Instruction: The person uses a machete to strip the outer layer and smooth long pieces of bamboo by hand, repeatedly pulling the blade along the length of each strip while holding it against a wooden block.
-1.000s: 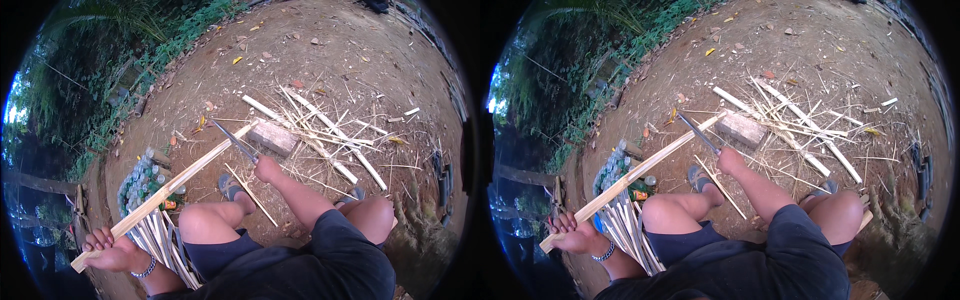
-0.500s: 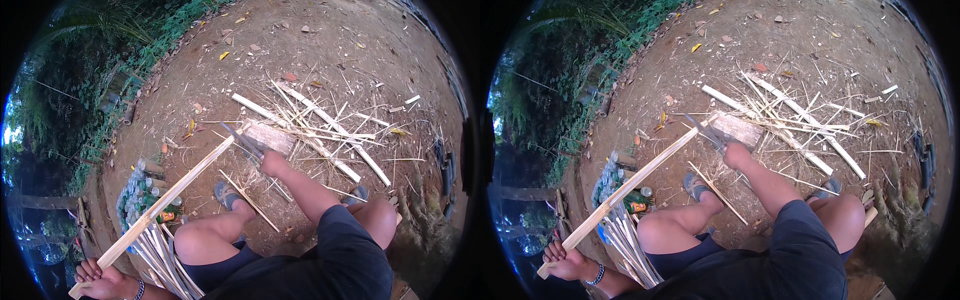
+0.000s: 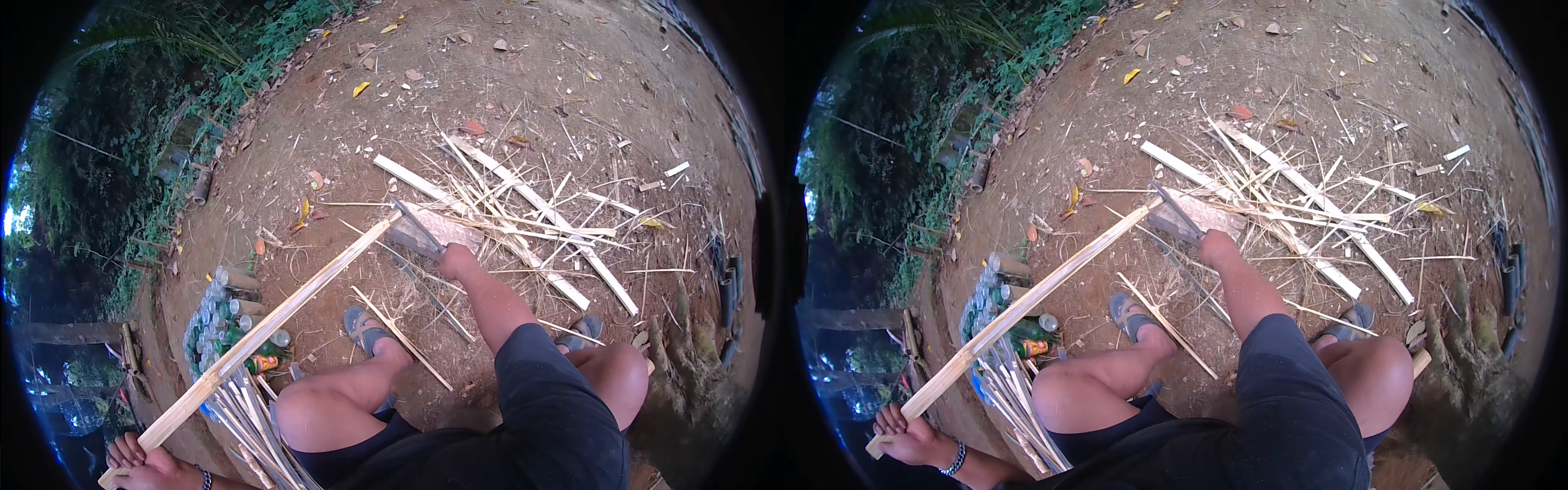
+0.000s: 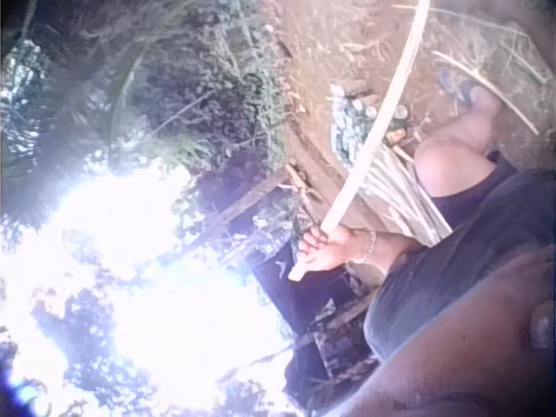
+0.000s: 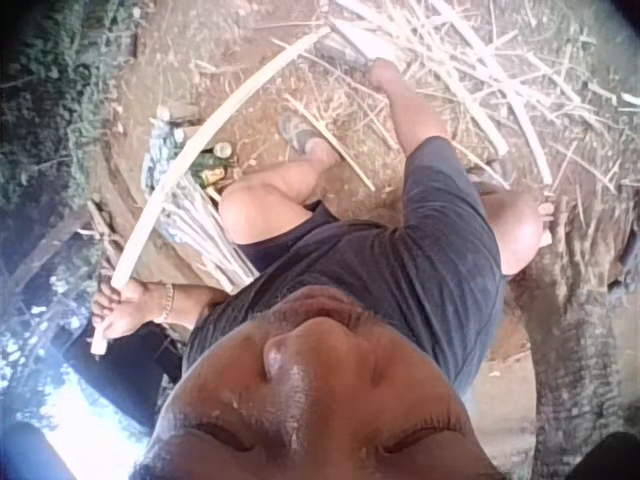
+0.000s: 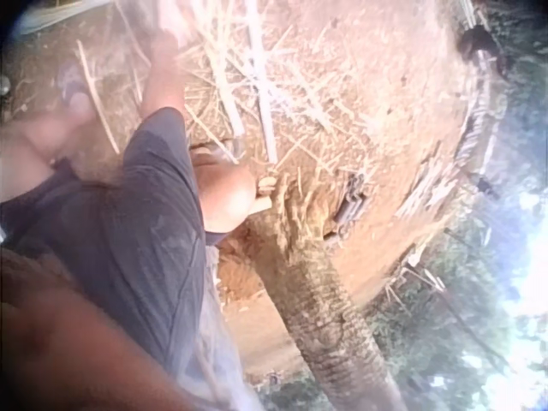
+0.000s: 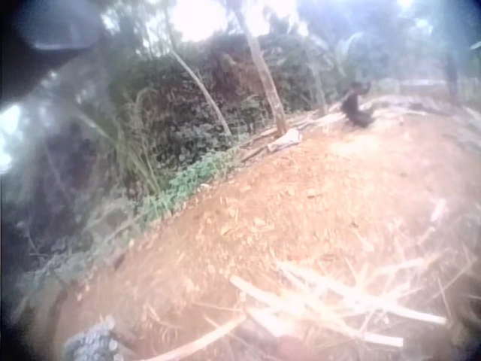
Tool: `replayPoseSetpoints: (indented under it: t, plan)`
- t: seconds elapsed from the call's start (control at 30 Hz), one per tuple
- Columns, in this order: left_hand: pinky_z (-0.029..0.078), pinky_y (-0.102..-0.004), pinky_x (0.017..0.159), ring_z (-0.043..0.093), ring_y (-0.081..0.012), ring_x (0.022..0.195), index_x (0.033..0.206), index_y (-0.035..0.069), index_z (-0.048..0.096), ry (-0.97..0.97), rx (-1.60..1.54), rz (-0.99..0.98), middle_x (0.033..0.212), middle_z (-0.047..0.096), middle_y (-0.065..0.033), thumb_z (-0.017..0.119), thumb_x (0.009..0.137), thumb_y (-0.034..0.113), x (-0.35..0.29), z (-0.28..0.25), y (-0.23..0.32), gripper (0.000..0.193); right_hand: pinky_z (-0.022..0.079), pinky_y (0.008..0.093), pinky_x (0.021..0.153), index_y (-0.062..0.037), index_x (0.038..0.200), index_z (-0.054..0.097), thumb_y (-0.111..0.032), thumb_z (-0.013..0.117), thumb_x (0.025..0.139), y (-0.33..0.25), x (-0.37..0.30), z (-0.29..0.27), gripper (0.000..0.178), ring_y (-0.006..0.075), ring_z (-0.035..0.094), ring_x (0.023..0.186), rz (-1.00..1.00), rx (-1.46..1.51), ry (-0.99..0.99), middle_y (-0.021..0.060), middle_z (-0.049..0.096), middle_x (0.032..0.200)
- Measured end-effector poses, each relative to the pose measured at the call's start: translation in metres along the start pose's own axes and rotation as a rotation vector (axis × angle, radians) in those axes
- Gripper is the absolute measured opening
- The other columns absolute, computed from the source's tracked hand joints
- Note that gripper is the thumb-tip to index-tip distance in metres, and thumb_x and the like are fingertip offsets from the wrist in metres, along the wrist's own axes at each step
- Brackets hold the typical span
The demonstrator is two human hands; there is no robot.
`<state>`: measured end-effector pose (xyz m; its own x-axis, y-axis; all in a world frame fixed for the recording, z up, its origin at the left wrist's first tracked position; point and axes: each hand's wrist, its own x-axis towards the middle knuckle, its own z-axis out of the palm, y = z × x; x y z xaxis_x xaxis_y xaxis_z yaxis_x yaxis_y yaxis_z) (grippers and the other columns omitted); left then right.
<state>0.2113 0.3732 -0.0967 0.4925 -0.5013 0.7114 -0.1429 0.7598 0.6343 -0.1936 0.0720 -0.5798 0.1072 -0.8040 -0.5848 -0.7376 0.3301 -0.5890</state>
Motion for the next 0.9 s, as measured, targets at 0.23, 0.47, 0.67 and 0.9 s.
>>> replayPoseSetpoints:
  t: [0.23,0.47,0.67,0.9]
  plan:
    - [0.027,-0.0253,0.048,0.027,-0.0135,0.051,0.073,0.006,0.039,0.051,-0.013,0.058,0.059,0.03,-0.0024,0.019,0.1,0.052,-0.001,-0.012,-0.004,0.056,0.051,0.0404,0.085,-0.0042,0.105,0.066,-0.027,0.055,0.087,-0.024,-0.011,-0.005,0.031,0.0339,0.064,0.097,-0.152,-0.263,-0.047,0.0193,0.066,0.104]
    - [0.03,-0.0261,0.049,0.031,-0.0148,0.055,0.08,0.005,0.039,0.27,0.126,0.065,0.066,0.033,-0.0045,0.016,0.099,0.053,-0.014,-0.024,-0.011,0.057,0.049,0.0436,0.086,0.0008,0.104,0.064,-0.025,0.052,0.088,-0.032,-0.022,0.018,0.032,0.0385,0.063,0.097,-0.123,0.03,0.083,0.0246,0.065,0.102]
    - [0.032,-0.026,0.049,0.031,-0.0148,0.055,0.083,0.007,0.035,0.412,0.244,0.077,0.067,0.032,-0.0034,0.021,0.101,0.047,-0.024,-0.023,-0.022,0.047,0.048,0.0457,0.088,-0.0013,0.109,0.061,-0.022,0.057,0.086,-0.071,-0.077,0.032,0.031,0.0376,0.061,0.101,-0.211,0.08,0.136,0.0231,0.064,0.106]
    - [0.03,-0.0227,0.045,0.029,-0.0123,0.053,0.079,0.011,0.029,0.547,0.347,0.078,0.065,0.027,-0.001,0.035,0.103,0.029,-0.019,-0.013,-0.035,0.031,0.049,0.0441,0.087,-0.0036,0.11,0.063,-0.022,0.058,0.086,-0.04,-0.027,0.04,0.03,0.0364,0.062,0.101,-0.019,0.058,0.078,0.0216,0.064,0.109]
